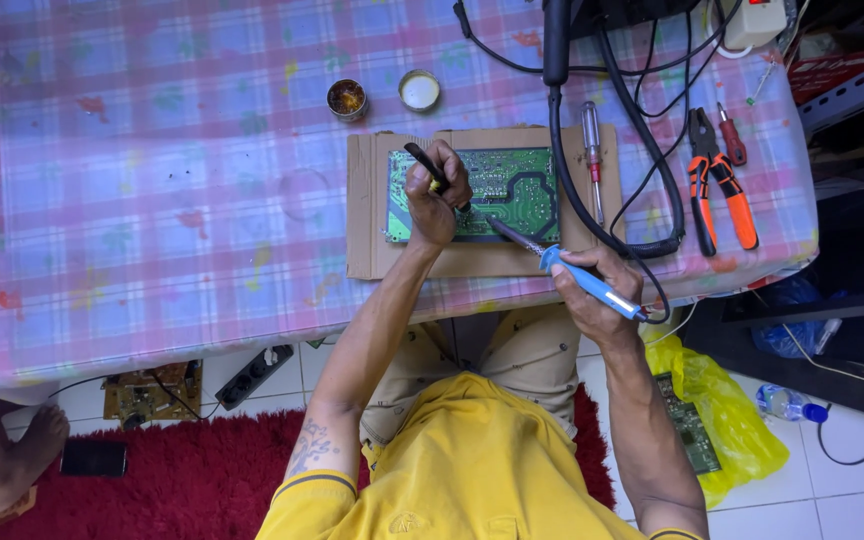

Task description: Soldering and desoldering electronic components on a printed circuit board using a soldering iron and a desoldering pump.

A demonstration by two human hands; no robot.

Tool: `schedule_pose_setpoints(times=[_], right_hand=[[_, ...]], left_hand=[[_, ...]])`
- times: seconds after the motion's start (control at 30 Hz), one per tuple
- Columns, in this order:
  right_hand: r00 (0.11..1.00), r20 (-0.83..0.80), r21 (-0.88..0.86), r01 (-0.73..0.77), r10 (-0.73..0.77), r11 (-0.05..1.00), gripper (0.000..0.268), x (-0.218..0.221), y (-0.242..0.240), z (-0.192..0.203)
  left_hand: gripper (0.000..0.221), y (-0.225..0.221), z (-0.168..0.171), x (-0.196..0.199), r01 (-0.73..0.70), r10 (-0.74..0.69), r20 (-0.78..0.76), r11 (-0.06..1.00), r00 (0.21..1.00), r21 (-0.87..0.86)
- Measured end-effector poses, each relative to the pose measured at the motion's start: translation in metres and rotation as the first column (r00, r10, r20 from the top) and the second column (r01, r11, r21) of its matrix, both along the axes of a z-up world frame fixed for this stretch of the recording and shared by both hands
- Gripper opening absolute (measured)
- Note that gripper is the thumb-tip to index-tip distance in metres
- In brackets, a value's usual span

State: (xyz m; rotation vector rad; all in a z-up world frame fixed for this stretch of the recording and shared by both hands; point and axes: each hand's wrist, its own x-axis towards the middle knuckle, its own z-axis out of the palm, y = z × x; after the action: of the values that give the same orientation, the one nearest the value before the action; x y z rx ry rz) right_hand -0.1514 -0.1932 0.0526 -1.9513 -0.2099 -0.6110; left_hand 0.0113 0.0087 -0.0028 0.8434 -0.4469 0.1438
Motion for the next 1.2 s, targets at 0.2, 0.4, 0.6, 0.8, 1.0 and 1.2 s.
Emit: schedule_pose_setpoints(times=[0.2,0.4,0.6,0.8,1.0,1.2], right_hand=[[0.997,-0.062,0.022,-0.046,0.047,0.999,0.015,0.001,-0.002,0.012],[0.996,-0.086,0.044,-0.027,0.031,0.999,0.015,0.0,-0.002,0.012],[0.996,-0.078,0.043,-0.032,0.035,0.999,0.013,0.0,0.0,0.016],[0.998,-0.065,0.048,0.007,-0.004,0.999,0.012,-0.002,0.0,0.005],[0.999,-0.044,0.05,0.016,-0.014,0.999,0.01,-0.003,-0.002,0.003],[0.999,-0.04,0.065,0.022,-0.02,0.998,0.01,-0.003,-0.001,-0.002]], left_hand=[[0.048,0.0,0.001,0.001,0.001,-0.001,0.002,1.0,1.0,0.003],[0.045,-0.002,0.012,0.003,0.0,0.0,-0.017,1.0,1.0,-0.004],[0.04,-0.022,0.009,0.006,0.108,-0.108,0.008,0.991,0.994,-0.075],[0.041,-0.023,0.0,0.008,0.136,-0.137,-0.009,0.989,0.991,-0.061],[0.045,-0.025,-0.005,0.01,0.161,-0.162,-0.004,0.984,0.987,-0.069],[0.043,-0.028,-0.001,0.011,0.187,-0.189,-0.011,0.977,0.982,-0.101]])
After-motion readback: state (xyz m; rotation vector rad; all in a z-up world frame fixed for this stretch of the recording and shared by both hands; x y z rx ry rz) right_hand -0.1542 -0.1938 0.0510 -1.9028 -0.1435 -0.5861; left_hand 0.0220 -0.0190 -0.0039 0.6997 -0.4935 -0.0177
